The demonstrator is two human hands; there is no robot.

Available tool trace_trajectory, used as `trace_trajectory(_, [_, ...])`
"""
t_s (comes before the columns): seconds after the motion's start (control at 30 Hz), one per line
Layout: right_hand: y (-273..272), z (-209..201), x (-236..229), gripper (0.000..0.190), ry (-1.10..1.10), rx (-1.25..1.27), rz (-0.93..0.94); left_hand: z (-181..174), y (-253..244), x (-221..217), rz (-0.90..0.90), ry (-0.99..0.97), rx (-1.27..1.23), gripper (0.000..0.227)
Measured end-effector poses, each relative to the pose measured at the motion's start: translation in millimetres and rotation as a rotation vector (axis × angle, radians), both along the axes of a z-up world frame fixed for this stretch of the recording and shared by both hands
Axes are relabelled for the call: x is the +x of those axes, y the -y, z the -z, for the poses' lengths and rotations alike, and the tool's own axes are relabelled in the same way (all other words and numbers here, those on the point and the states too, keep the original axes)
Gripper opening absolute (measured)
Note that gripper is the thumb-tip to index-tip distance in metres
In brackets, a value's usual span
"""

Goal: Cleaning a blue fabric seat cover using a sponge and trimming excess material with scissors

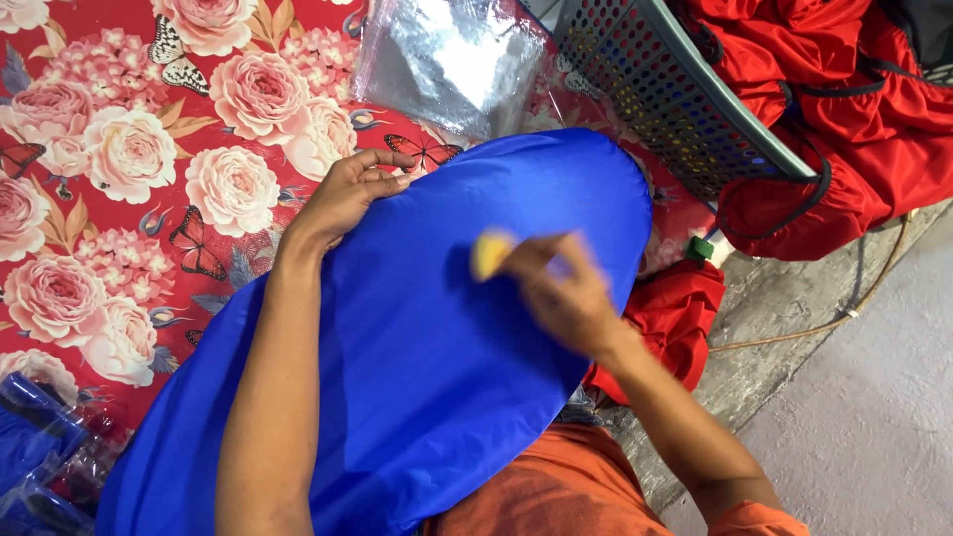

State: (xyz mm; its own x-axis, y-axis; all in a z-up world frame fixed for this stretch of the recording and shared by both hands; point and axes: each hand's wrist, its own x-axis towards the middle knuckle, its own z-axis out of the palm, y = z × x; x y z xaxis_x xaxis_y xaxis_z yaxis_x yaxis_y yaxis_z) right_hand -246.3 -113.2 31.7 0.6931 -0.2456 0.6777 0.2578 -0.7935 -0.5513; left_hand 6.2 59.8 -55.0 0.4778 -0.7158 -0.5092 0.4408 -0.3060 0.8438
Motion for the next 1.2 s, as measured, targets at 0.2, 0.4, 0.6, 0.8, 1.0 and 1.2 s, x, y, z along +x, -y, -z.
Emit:
trace_trajectory(0.2, [41.1,52.5,-19.3,0.021,-0.147,-0.080,0.017,-5.5,-0.9,-3.3,0.009,0.026,-0.026,0.036])
trace_trajectory(0.4, [135.4,92.3,-44.7,0.021,-0.280,-0.138,0.380,-1.3,0.4,-3.9,-0.041,0.007,-0.017,0.037])
trace_trajectory(0.6, [78.6,44.5,-38.3,0.019,-0.234,-0.113,0.506,-9.2,-0.6,-6.8,-0.055,0.016,-0.013,0.037])
trace_trajectory(0.8, [-18.1,53.7,-61.6,0.026,-0.161,-0.031,-0.020,3.6,-2.8,1.2,0.035,0.059,-0.050,0.035])
trace_trajectory(1.0, [72.6,82.6,-70.8,0.028,-0.171,-0.174,0.268,-7.3,1.2,-3.9,-0.017,0.044,-0.010,0.037])
trace_trajectory(1.2, [125.8,104.5,-90.0,0.014,-0.281,0.004,0.506,-11.1,0.0,-4.5,-0.042,0.027,-0.011,0.036])
